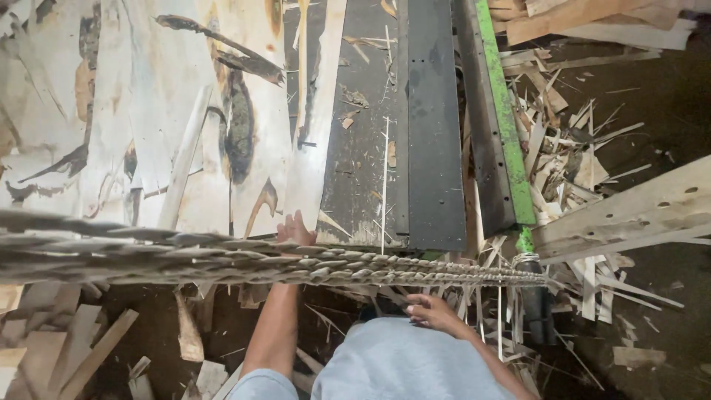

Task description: Cutting thin wood sheets using a large manual guillotine-style cutter.

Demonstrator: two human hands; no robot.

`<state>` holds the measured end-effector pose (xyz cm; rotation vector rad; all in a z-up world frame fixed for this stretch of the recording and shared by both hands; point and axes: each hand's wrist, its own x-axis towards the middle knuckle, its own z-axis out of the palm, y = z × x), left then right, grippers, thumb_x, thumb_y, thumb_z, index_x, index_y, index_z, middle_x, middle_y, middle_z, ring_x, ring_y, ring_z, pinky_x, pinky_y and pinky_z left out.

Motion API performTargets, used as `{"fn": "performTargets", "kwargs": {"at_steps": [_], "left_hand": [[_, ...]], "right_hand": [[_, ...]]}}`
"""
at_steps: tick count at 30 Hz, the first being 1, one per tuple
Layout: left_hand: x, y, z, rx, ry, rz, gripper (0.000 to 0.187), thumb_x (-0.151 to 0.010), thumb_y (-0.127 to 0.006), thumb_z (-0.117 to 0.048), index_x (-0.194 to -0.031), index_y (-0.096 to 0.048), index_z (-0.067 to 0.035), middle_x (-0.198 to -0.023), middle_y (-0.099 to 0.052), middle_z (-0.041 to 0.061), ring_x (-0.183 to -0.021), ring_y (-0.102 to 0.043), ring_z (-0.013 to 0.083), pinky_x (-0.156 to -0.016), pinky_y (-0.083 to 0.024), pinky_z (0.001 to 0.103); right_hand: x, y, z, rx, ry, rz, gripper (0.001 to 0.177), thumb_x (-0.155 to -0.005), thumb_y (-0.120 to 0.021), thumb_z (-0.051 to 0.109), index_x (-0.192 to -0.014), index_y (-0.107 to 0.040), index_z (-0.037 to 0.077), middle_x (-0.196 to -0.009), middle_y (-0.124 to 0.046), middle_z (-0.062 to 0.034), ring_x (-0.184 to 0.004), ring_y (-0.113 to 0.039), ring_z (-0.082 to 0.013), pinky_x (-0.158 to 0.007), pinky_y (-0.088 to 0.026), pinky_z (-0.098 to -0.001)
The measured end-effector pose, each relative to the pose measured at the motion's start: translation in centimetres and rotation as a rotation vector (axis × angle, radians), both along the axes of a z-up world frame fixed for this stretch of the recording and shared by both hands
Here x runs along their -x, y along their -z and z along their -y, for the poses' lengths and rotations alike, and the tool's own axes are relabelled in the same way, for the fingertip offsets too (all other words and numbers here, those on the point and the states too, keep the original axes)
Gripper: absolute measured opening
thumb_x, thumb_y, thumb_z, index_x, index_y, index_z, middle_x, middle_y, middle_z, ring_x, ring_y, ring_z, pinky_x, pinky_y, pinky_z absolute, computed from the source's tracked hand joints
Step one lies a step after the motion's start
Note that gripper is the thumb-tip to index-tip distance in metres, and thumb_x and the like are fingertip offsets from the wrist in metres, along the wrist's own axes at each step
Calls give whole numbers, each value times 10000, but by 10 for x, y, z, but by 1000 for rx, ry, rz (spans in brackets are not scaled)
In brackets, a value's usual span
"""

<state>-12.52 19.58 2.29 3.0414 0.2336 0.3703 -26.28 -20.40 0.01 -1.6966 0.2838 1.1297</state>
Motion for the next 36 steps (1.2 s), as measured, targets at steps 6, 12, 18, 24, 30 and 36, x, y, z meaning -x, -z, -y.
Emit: {"fn": "performTargets", "kwargs": {"at_steps": [6,12,18,24,30,36], "left_hand": [[0,-42,16,221,-121,-196,698,-732,-770,-250,-1367,-533,-84,-1272,-613,160,-1064,-601,450,-830,-537,543],[-2,-33,10,393,13,-63,268,-1016,-523,-200,-1249,-581,-82,-1021,-719,203,-844,-691,451,-735,-541,576],[-21,-53,1,323,-135,97,451,-994,-536,-182,-1410,-487,-13,-811,-706,239,-702,-681,465,-602,-524,575],[-36,-79,6,480,-69,-50,339,-1000,-556,-218,-1291,-626,-60,-783,-717,222,-761,-711,402,-683,-548,551],[-9,-65,76,1092,33,-3,544,-987,-627,-189,-1428,-486,98,-1226,-669,262,-1067,-694,335,-893,-574,427],[30,-44,197,1860,-119,-145,585,-940,-660,-155,-1458,-450,18,-1205,-660,142,-1035,-661,179,-901,-562,327]], "right_hand": [[6,32,12,-163,82,107,659,-890,-721,359,-1444,-532,57,-1267,-707,-109,-1015,-744,-195,-902,-608,-329],[10,44,20,24,97,-45,615,-882,-765,413,-1268,-692,-61,-1134,-780,-151,-1052,-767,-214,-919,-619,-312],[11,39,17,-1,89,-112,636,-838,-782,465,-1190,-717,-61,-1193,-781,-190,-1106,-770,-239,-946,-579,-313],[12,55,35,108,49,-107,588,-874,-749,433,-1185,-724,-66,-1219,-756,-190,-1103,-758,-222,-952,-581,-339],[27,122,77,7,129,2,460,-922,-736,337,-1077,-784,-93,-1062,-836,-161,-993,-804,-224,-829,-636,-301],[23,38,92,77,438,-90,297,-950,-645,143,-1189,-634,-33,-968,-761,-144,-863,-775,-270,-549,-389,-341]]}}
